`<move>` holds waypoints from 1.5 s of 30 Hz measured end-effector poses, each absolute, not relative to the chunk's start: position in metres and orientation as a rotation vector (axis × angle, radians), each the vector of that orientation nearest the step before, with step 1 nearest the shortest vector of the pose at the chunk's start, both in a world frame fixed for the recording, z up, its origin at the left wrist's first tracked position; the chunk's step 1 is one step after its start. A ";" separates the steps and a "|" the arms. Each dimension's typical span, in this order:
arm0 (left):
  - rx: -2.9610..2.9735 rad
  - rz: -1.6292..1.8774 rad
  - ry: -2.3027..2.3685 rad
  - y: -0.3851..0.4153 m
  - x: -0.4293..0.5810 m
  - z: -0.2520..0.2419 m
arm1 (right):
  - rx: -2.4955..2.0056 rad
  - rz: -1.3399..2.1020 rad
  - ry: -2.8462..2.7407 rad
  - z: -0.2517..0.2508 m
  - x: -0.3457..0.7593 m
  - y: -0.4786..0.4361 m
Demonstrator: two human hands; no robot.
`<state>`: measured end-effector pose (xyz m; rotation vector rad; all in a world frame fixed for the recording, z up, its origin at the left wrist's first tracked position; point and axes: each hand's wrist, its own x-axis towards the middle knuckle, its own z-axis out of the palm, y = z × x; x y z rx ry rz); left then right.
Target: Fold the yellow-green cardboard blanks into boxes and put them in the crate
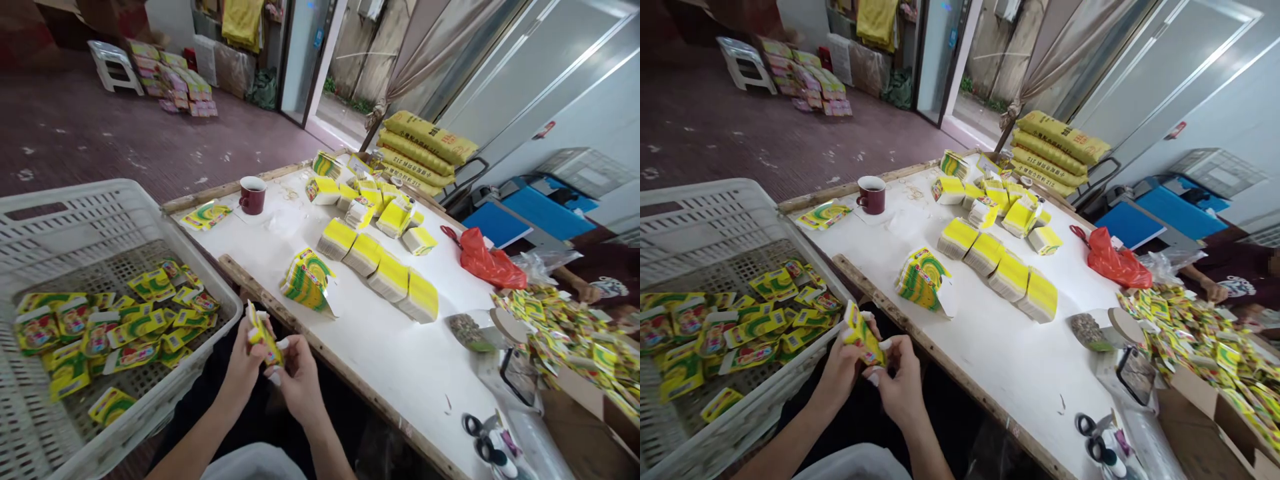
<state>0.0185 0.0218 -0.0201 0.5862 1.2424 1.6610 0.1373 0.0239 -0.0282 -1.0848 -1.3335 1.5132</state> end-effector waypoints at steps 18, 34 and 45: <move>1.481 0.796 1.267 0.002 -0.002 -0.009 | -0.947 0.485 -2.059 -0.006 0.179 0.034; 1.846 1.140 1.518 0.002 0.021 -0.021 | -1.188 1.455 -0.892 -0.041 0.146 0.027; 1.512 1.273 1.470 0.006 0.019 -0.025 | -1.044 1.017 -1.760 -0.021 0.159 0.015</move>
